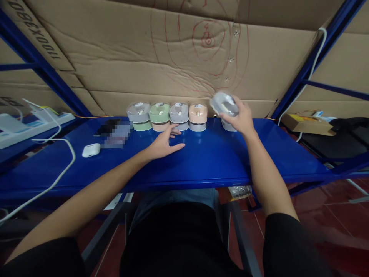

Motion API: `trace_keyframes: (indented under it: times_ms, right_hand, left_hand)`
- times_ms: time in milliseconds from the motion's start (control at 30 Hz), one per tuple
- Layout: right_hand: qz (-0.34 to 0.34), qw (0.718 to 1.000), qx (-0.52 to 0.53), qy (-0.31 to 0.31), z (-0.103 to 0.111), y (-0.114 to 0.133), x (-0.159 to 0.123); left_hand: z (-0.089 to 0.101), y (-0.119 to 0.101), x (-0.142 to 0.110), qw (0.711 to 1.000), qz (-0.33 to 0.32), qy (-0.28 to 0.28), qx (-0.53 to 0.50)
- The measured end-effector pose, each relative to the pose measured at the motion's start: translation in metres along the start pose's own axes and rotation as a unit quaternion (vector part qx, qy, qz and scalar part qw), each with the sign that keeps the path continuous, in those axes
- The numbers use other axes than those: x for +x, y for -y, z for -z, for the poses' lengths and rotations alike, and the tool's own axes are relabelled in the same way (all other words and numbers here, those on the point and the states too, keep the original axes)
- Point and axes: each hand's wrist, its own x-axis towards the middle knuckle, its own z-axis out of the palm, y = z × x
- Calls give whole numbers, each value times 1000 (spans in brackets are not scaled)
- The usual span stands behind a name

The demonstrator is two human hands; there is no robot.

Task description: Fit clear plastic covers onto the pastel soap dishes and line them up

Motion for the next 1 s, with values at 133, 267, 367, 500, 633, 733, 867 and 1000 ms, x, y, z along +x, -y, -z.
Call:
trace_keyframes:
  times_ms: [133,267,367,500,633,733,867,1000]
  right_hand:
    - [-166,978,-87,-88,-20,-27,12]
    - [-207,965,-129,-93,-46,-37,17]
    - [-216,960,-156,-87,-58,-40,20]
    - [-229,952,-185,-85,-56,-30,19]
    - [-113,970,-209,-48,-44,3,12]
    - [68,981,-179,34,-49,33,6]
    - [195,962,-140,128,-80,58,2]
    - [197,961,-143,134,-104,60,1]
  left_hand:
    - [-2,2,1,1000,1,23,12]
    - [-3,4,1,999,-3,33,14]
    - [-2,4,1,999,2,38,15]
    - [-2,4,2,999,3,41,22]
    - [-2,3,2,999,5,47,27]
    - [-1,3,1,998,4,47,35]
    - [0,2,1,998,-5,49,41]
    - [1,1,1,998,-7,53,45]
